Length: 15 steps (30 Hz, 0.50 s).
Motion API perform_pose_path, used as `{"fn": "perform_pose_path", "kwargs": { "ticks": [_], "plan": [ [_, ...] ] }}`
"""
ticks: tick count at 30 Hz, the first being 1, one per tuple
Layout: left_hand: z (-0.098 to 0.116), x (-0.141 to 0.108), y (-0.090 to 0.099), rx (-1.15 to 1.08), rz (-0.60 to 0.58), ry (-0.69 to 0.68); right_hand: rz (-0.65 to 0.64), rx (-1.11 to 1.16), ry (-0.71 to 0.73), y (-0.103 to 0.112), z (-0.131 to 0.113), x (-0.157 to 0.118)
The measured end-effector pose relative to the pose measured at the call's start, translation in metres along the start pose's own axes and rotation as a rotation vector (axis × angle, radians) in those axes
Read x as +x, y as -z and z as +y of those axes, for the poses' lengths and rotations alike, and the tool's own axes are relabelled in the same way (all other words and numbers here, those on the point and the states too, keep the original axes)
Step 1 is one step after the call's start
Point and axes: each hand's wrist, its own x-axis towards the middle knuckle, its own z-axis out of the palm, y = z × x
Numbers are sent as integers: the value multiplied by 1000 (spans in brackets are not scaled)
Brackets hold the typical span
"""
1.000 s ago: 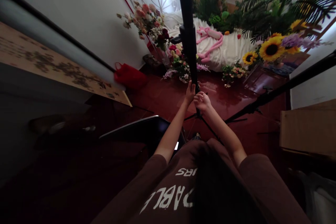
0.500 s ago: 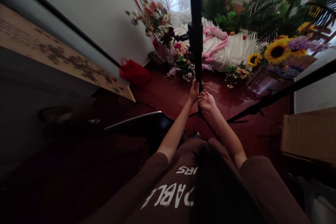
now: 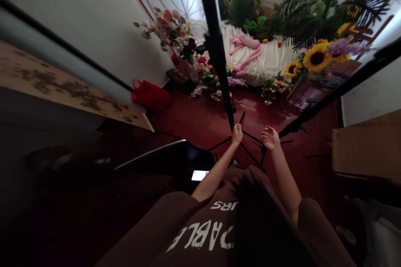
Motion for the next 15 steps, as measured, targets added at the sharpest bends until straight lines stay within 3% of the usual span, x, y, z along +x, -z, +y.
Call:
{"fn": "perform_pose_path", "kwargs": {
  "ticks": [3,6,11,15],
  "plan": [
    [11,-5,-22,-7,-128,-62,100,47,69,25,-16,-12],
    [30,-11,-47,-34,-330,-211,202,71,150,45,-34,-23],
    [77,-30,-98,-159,-680,-532,339,1,225,69,-63,-35],
    [112,-47,-140,-269,-836,-684,380,-93,262,82,-89,-41]
  ]
}}
